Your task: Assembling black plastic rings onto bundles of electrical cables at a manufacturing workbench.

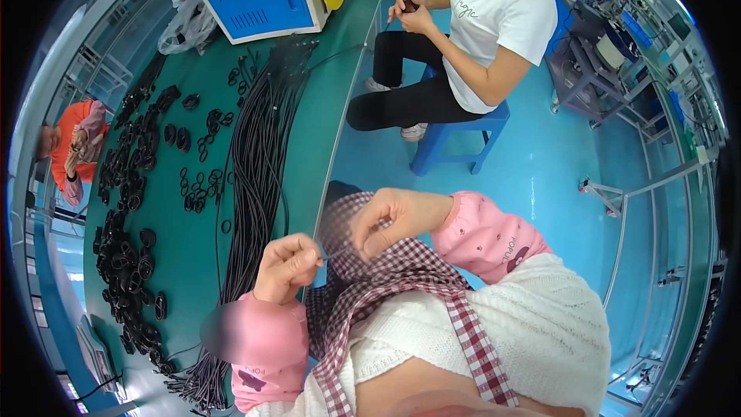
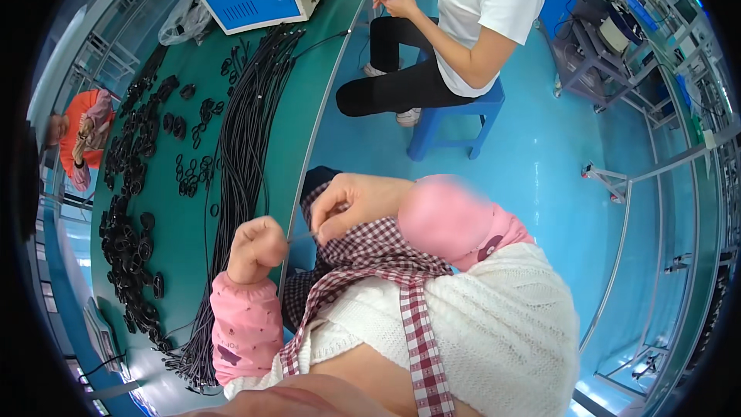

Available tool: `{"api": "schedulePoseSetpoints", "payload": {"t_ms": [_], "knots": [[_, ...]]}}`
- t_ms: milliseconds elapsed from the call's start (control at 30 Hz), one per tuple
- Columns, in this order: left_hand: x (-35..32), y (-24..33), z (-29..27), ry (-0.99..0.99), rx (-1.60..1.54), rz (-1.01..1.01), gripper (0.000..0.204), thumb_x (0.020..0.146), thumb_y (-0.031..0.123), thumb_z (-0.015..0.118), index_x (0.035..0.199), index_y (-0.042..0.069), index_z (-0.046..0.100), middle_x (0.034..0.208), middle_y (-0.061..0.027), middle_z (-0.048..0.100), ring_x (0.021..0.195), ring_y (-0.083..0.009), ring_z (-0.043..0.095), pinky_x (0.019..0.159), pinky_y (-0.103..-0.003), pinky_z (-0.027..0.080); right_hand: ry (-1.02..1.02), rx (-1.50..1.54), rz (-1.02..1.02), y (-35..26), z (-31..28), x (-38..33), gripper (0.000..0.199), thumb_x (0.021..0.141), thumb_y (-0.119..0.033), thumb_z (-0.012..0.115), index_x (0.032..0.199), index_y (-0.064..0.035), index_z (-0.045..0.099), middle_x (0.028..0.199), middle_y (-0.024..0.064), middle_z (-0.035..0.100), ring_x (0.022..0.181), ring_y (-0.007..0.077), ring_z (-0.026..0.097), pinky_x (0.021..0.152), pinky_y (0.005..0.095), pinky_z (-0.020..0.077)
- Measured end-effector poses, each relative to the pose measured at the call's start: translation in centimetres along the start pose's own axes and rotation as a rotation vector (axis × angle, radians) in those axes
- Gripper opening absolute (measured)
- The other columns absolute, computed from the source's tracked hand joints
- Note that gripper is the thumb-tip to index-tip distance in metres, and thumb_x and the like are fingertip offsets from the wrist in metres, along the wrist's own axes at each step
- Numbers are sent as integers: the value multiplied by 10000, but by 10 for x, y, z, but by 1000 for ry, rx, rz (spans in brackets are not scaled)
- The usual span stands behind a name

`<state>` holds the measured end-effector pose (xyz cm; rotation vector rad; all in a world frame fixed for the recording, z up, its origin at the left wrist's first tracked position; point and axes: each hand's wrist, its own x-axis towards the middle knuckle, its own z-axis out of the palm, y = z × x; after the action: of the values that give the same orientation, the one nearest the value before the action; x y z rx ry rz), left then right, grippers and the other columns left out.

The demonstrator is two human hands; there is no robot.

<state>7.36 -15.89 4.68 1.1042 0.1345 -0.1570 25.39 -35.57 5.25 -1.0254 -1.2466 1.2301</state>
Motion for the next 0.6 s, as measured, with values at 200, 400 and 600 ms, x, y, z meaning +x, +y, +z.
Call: {"api": "schedulePoseSetpoints", "payload": {"t_ms": [200, 400, 600], "knots": [[-3, -33, 1, 132, -114, 180, 307, 854, 240, 719, 948, -31, 609, 745, -96, 653, 596, -135, 595, 544, -229, 465, -167, 5, -416, -3, 8, 49, 87, 865, -44, 666, 924, 3, 710, 922, 100, 681, 763, 166, 638, 705, 276, 502], [-13, -37, -4, 113, -397, 270, 242, 899, 198, 678, 837, 9, 541, 608, -4, 503, 523, -69, 382, 489, -229, 295, -101, 153, -48, 1, 7, 48, 161, 865, 16, 598, 979, 2, 710, 921, 100, 709, 571, 109, 609, 520, 228, 491], [-8, -15, 1, -12, -81, 152, 317, 878, 204, 702, 708, -32, 576, 596, -12, 500, 534, -78, 370, 495, -237, 262, -276, 133, 156, 9, -10, 33, 238, 958, -163, 542, 950, 18, 697, 767, 59, 669, 609, 89, 558, 568, 237, 455]]}}
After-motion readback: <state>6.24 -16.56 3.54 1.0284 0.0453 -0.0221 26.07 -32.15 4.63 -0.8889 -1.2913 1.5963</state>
